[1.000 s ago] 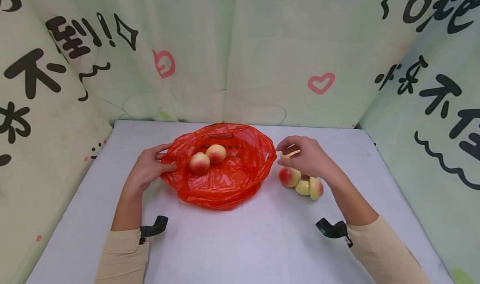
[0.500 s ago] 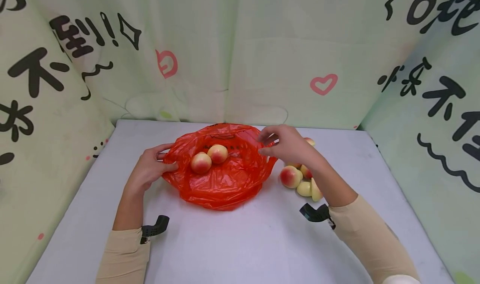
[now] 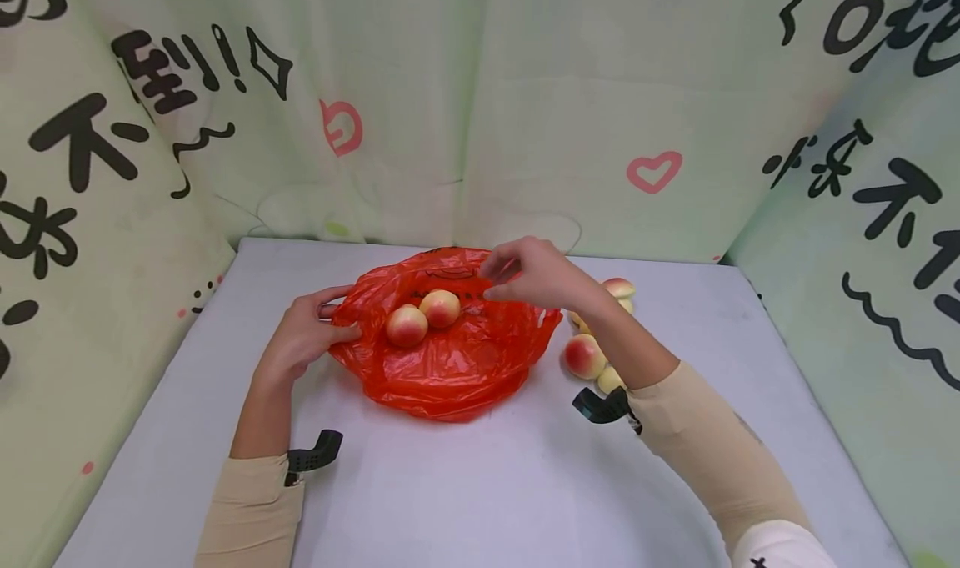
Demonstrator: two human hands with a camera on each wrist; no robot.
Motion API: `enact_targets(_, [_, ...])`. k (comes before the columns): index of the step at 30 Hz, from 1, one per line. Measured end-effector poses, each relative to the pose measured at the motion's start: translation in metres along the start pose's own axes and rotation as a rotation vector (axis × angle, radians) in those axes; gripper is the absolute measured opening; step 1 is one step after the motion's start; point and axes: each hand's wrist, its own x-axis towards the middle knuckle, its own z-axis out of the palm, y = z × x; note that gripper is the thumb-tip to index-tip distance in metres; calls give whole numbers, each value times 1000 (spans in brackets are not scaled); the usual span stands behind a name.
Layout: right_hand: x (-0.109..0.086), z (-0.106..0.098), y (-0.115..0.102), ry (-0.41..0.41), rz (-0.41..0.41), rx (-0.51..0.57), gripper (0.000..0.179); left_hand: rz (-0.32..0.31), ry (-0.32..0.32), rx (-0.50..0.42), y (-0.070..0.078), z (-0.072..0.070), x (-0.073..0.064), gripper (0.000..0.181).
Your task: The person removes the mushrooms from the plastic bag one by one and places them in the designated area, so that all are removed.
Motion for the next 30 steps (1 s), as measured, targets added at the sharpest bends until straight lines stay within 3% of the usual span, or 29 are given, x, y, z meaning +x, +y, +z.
enact_targets(9, [21, 4, -9, -72, 0, -13, 21, 31, -6, 5, -3, -1, 3, 74])
enact_targets(30, [71, 12, -13, -276, 75, -148, 23, 24, -1, -5, -2, -3, 1, 75])
